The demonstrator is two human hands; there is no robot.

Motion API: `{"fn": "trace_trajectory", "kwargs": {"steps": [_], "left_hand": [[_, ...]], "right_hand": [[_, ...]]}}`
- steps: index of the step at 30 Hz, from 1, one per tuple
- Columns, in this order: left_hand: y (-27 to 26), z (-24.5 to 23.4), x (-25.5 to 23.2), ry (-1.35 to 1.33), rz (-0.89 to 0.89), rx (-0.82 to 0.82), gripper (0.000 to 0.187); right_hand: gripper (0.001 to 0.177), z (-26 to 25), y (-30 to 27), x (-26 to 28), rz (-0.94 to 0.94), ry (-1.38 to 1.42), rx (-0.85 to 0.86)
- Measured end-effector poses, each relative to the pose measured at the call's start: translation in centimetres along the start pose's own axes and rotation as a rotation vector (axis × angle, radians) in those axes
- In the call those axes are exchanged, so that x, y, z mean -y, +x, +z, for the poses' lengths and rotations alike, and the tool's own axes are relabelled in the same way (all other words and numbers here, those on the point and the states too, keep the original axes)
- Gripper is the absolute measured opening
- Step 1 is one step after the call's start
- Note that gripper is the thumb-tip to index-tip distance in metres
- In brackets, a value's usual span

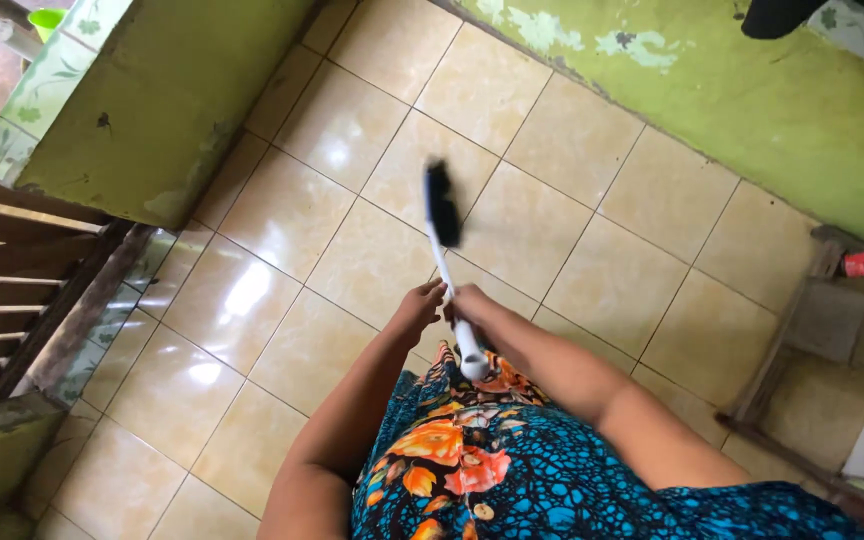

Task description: Sweep the tiled floor using a broom.

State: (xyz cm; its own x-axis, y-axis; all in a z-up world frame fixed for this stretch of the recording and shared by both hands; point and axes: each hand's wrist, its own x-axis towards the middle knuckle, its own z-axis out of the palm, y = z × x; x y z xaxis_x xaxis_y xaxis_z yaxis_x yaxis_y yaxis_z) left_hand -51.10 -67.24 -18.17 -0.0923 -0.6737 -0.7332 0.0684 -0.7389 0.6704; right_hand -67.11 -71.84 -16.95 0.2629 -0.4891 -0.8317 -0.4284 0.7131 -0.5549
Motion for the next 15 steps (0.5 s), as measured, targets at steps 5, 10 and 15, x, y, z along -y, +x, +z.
{"fn": "trace_trajectory", "kwargs": {"steps": [5,10,15], "left_hand": [[-2.7,1.7,-7.1,-0.096,-0.014,-0.096,0.061],[-6.0,3.5,-14.4,-0.343,0.019,0.11,0.049],[-2.0,2.1,-15.1,-0.235,0.02,0.212,0.05]], "right_hand": [[0.05,-2.5,6.1,8.3,-0.21,0.109,0.235],[0.078,-2.8,2.9,13.6,-0.512,0.221,0.172],[0.076,-4.2,-0.4,17.3,-0.696,0.363,-0.1]]}}
